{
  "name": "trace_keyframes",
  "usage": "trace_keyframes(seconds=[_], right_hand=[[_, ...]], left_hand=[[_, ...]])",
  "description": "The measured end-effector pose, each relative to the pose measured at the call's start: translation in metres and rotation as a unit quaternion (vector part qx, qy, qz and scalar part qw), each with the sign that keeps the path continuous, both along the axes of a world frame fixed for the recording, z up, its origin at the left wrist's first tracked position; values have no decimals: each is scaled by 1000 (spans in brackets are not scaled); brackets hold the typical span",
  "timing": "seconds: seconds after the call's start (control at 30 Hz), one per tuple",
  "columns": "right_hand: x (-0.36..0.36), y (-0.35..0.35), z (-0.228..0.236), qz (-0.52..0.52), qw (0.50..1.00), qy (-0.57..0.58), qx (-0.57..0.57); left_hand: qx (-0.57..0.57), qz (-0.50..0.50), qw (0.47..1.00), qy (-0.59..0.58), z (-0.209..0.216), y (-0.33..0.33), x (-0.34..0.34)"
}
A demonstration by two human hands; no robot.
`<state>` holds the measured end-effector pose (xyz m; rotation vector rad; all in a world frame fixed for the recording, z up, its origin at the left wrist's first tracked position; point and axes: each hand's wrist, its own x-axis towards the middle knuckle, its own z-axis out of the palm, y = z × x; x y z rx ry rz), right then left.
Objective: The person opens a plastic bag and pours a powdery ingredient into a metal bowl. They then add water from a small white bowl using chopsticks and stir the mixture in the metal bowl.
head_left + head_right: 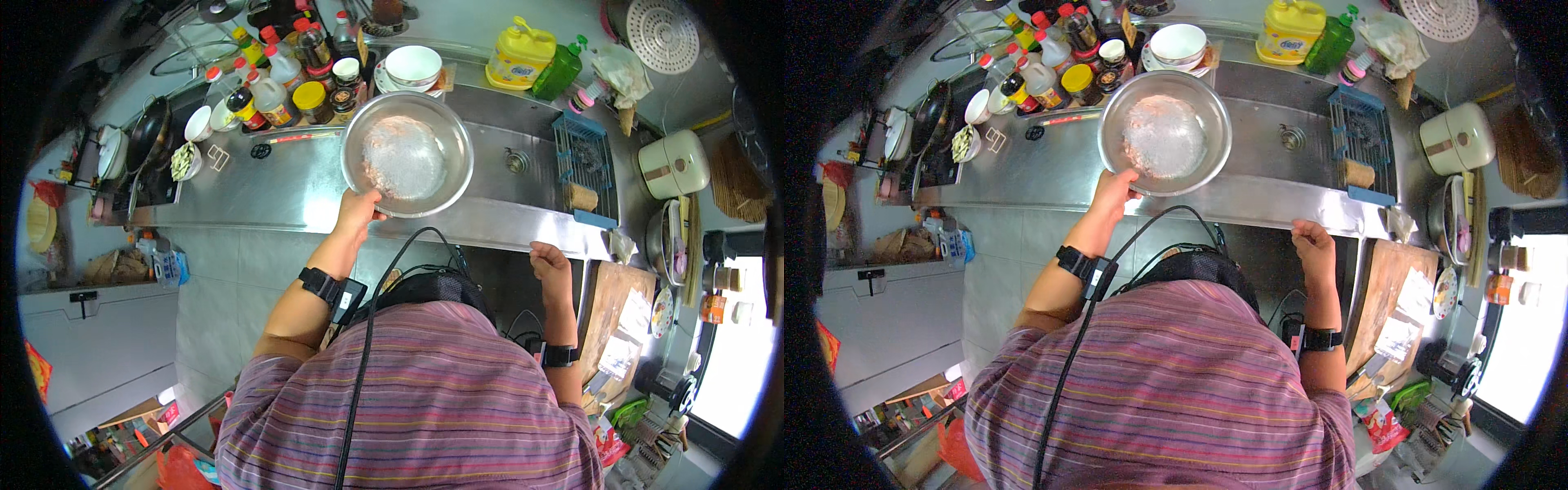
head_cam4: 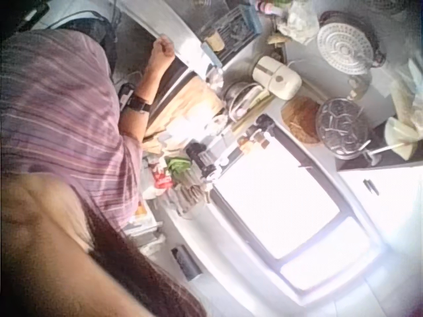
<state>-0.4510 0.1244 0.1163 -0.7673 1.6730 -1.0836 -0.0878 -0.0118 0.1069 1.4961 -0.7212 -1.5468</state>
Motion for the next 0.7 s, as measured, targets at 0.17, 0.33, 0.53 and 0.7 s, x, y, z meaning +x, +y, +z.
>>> trace_keyframes(seconds=[0.17, 0.33, 0.53, 0.7], right_hand=[[21, -14, 8, 34, 999, 23, -27], [33, -16, 10, 34, 998, 55, -23], [49, -17, 22, 49, 997, 55, -7], [41, -19, 42, 80, 993, 83, 3]], left_hand=[[-45, 25, 999, 8, -6, 0, 14], [-49, 15, 996, 79, -13, 0, 28], [-76, -24, 993, 92, -3, -6, 26], [-94, -52, 993, 47, 8, -21, 24]])
